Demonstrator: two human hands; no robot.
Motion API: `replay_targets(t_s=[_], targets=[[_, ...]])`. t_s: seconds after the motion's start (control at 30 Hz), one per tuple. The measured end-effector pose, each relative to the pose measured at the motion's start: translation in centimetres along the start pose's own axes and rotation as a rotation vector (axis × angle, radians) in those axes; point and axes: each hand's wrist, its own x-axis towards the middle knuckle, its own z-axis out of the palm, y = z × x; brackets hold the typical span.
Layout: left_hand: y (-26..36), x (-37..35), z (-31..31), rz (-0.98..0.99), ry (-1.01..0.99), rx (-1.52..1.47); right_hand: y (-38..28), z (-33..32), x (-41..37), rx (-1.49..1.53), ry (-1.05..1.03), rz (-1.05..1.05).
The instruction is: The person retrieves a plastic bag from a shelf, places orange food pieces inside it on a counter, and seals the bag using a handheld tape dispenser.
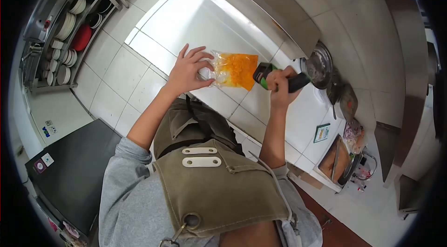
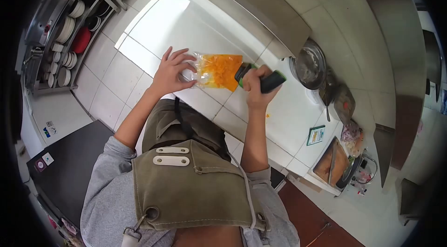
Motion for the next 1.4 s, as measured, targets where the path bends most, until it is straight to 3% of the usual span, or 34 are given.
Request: replay_targets(t_s=[0.07, 0.1, 0.2, 0.27, 0.33, 0.4, 0.47, 0.53, 0.6, 0.73, 0.87, 0.93, 1.0, 1.07, 1.13, 1.2, 1.33, 1.37, 1.4], targets=[[0.0, 0.0, 0.0, 0.005, 0.02, 0.003, 3.1, -0.6, -1.8, -0.25, 0.038, 0.029], [-0.1, 0.3, -0.1, 0.011, 0.019, 0.008, 2.8, -0.7, -1.5, -0.247, -0.032, 0.053], [-0.1, 0.4, -0.3, 0.012, 0.013, 0.003, 0.7, -0.3, -1.2, -0.119, 0.024, 0.156], [-0.2, 0.1, -0.2, 0.012, 0.003, -0.02, -1.1, 0.4, -1.0, 0.002, -0.098, 0.022], [-0.2, 0.1, -0.2, 0.006, 0.001, -0.022, -0.1, 2.1, -1.7, -0.034, 0.009, 0.031], [-0.2, 0.1, -0.2, 0.005, 0.005, -0.022, 2.7, 2.4, -2.2, -0.126, -0.031, 0.158], [-0.4, 0.1, -0.2, 0.014, 0.009, -0.032, 2.8, 2.1, -1.2, -0.044, -0.078, 0.15], [-0.4, -0.1, -0.1, 0.016, 0.007, -0.038, 1.5, 2.6, -0.4, -0.172, -0.023, 0.241], [-0.6, 0.0, -0.1, 0.004, 0.019, -0.038, 0.0, 3.6, 0.0, 0.04, -0.068, 0.165], [-0.7, -0.2, -0.2, 0.019, 0.009, -0.038, 4.5, 4.2, -2.1, -0.273, -0.069, 0.079], [-0.8, -0.3, -0.1, 0.031, 0.015, -0.049, 1.8, 4.6, -0.9, -0.048, -0.008, 0.232], [-1.3, 0.1, -0.3, 0.03, 0.037, -0.038, 0.3, 4.6, -0.7, 0.094, -0.166, 0.044], [-0.9, -0.5, -0.1, 0.039, 0.033, -0.044, 0.1, 6.2, -2.1, 0.025, -0.131, 0.023], [-1.1, -0.5, 0.0, 0.042, 0.018, -0.036, 4.2, 4.7, -4.3, -0.177, -0.12, 0.103], [-1.6, -0.3, -0.2, 0.045, 0.05, -0.023, 4.3, 4.7, -2.9, -0.11, -0.147, 0.131], [-1.0, -0.8, 0.3, 0.057, 0.048, -0.038, 2.5, 4.7, -1.6, 0.005, -0.045, 0.211], [-1.0, -0.9, 0.2, 0.02, 0.033, -0.053, -0.6, 5.0, -0.9, 0.178, -0.204, 0.031], [-1.1, -0.9, 0.3, 0.026, 0.044, -0.051, 2.0, 4.0, -2.0, -0.029, -0.116, 0.026], [-1.3, -0.8, 0.3, 0.036, 0.059, -0.044, 3.5, 4.9, -3.2, -0.178, -0.024, 0.191]])
